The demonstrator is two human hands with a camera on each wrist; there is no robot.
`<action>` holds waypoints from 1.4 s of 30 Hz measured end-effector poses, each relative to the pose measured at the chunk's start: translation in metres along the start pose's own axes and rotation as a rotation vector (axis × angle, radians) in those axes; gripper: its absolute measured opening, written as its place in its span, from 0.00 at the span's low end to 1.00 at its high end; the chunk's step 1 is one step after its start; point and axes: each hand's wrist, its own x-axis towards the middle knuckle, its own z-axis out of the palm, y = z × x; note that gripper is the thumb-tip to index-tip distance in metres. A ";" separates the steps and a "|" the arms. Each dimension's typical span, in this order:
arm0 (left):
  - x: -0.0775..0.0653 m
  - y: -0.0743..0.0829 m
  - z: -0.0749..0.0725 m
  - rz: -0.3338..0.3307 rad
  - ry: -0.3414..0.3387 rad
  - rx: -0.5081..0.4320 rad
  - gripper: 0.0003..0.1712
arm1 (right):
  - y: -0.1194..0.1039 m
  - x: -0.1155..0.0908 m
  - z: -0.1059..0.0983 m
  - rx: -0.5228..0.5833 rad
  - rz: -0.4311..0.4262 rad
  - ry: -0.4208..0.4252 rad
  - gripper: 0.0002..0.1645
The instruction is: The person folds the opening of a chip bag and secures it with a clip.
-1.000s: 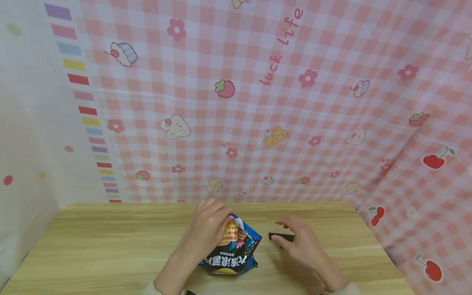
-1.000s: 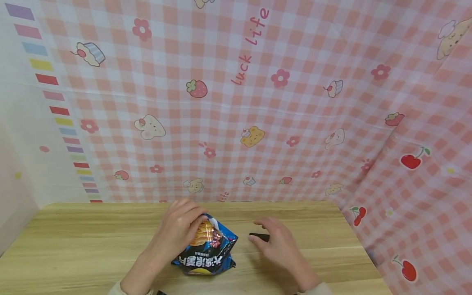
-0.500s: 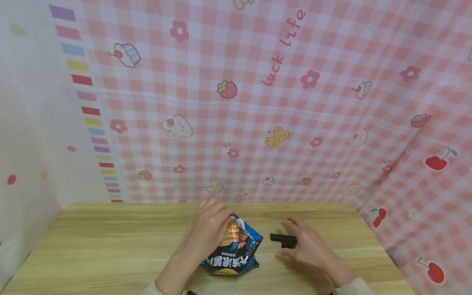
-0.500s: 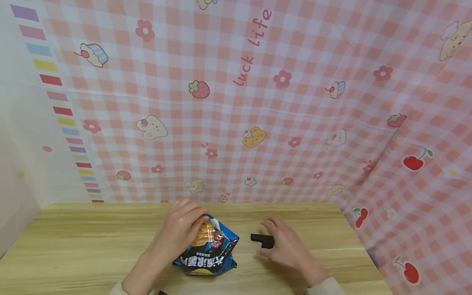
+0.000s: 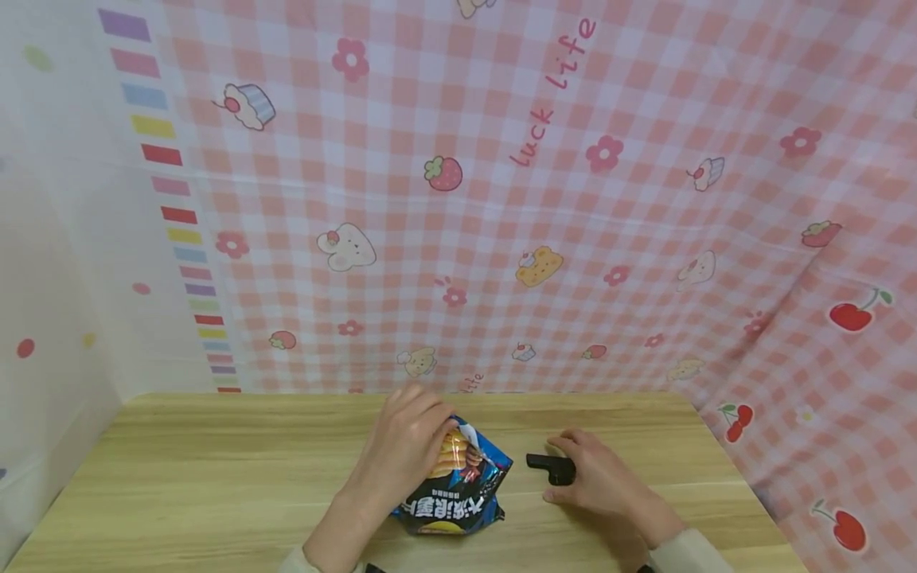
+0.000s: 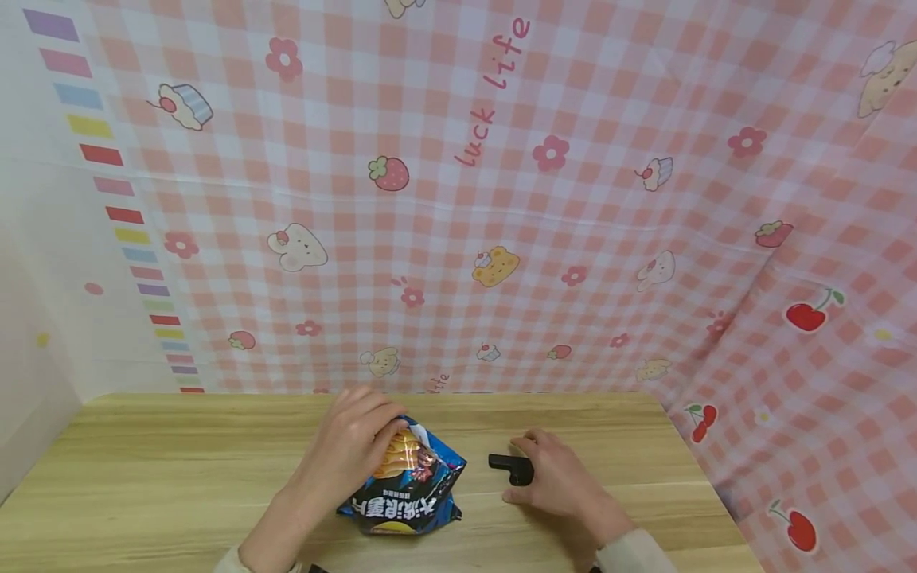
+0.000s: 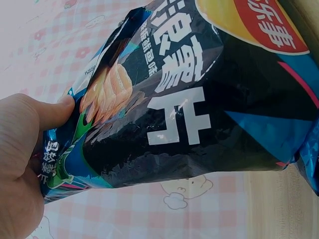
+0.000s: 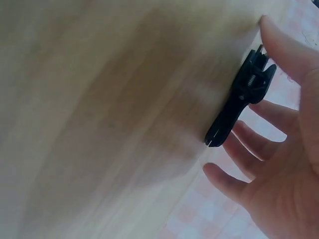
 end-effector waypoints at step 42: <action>0.000 0.000 0.001 0.001 -0.001 0.005 0.08 | 0.012 0.014 -0.009 0.091 0.034 0.046 0.12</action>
